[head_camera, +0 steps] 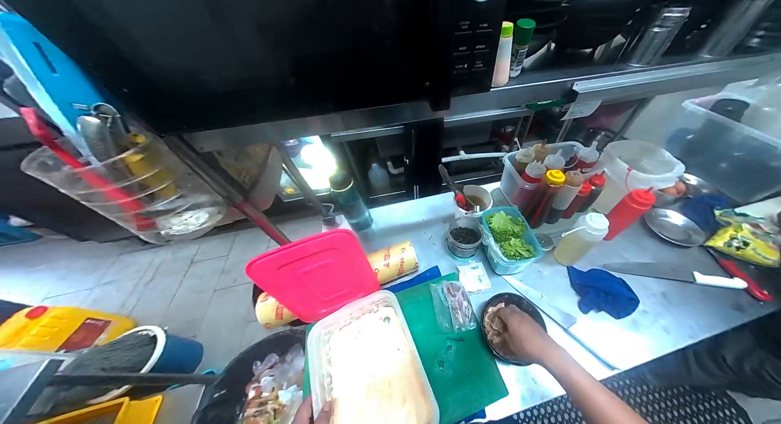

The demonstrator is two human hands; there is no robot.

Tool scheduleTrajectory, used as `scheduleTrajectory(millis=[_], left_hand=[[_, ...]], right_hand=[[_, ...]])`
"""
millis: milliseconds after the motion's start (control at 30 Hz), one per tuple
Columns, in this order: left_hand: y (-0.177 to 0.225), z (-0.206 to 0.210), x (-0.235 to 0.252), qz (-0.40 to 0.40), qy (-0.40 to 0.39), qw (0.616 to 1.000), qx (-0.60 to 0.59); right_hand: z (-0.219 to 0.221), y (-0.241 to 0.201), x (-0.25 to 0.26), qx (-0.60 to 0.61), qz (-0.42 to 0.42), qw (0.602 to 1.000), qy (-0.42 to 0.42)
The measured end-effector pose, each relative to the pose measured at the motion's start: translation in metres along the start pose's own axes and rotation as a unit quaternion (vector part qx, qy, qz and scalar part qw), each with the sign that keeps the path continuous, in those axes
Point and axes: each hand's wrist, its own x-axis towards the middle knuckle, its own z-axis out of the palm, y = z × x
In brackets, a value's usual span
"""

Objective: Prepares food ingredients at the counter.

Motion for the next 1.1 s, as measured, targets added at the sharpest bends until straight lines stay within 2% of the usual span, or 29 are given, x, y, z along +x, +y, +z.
scheduleTrajectory(millis=[133, 300, 467, 633, 700, 800, 967, 1033, 1100], left_hand=[[0.007, -0.001, -0.004, -0.018, 0.010, 1.000, 0.016], [0.015, 0.000, -0.008, -0.067, 0.015, 0.996, 0.052], [0.023, 0.004, -0.006, -0.109, 0.033, 0.988, 0.100], [0.016, 0.003, -0.001, -0.113, 0.033, 0.988, 0.098], [0.014, 0.002, 0.000, -0.110, 0.028, 0.990, 0.089], [0.008, -0.001, 0.004, -0.098, 0.018, 0.991, 0.083], [0.003, -0.002, 0.004, -0.088, 0.015, 0.994, 0.056], [-0.002, -0.003, 0.004, -0.082, 0.009, 0.995, 0.052], [-0.005, -0.004, 0.005, -0.075, 0.004, 0.995, 0.063]], right_hand=[[-0.007, 0.002, 0.001, -0.054, 0.000, 0.998, 0.032], [0.019, -0.002, 0.011, -0.103, -0.037, 0.994, 0.020], [0.002, 0.017, 0.007, -0.043, -0.074, 0.996, 0.034], [-0.009, 0.028, -0.007, -0.015, -0.055, 0.995, 0.086], [-0.005, 0.030, -0.005, -0.042, -0.023, 0.996, 0.071], [0.002, 0.029, -0.003, -0.045, -0.005, 0.995, 0.090], [-0.001, -0.003, -0.018, -0.009, 0.016, 0.990, 0.142], [-0.006, -0.028, -0.024, 0.065, -0.010, 0.983, 0.169], [-0.008, -0.068, -0.031, 0.156, -0.044, 0.975, 0.150]])
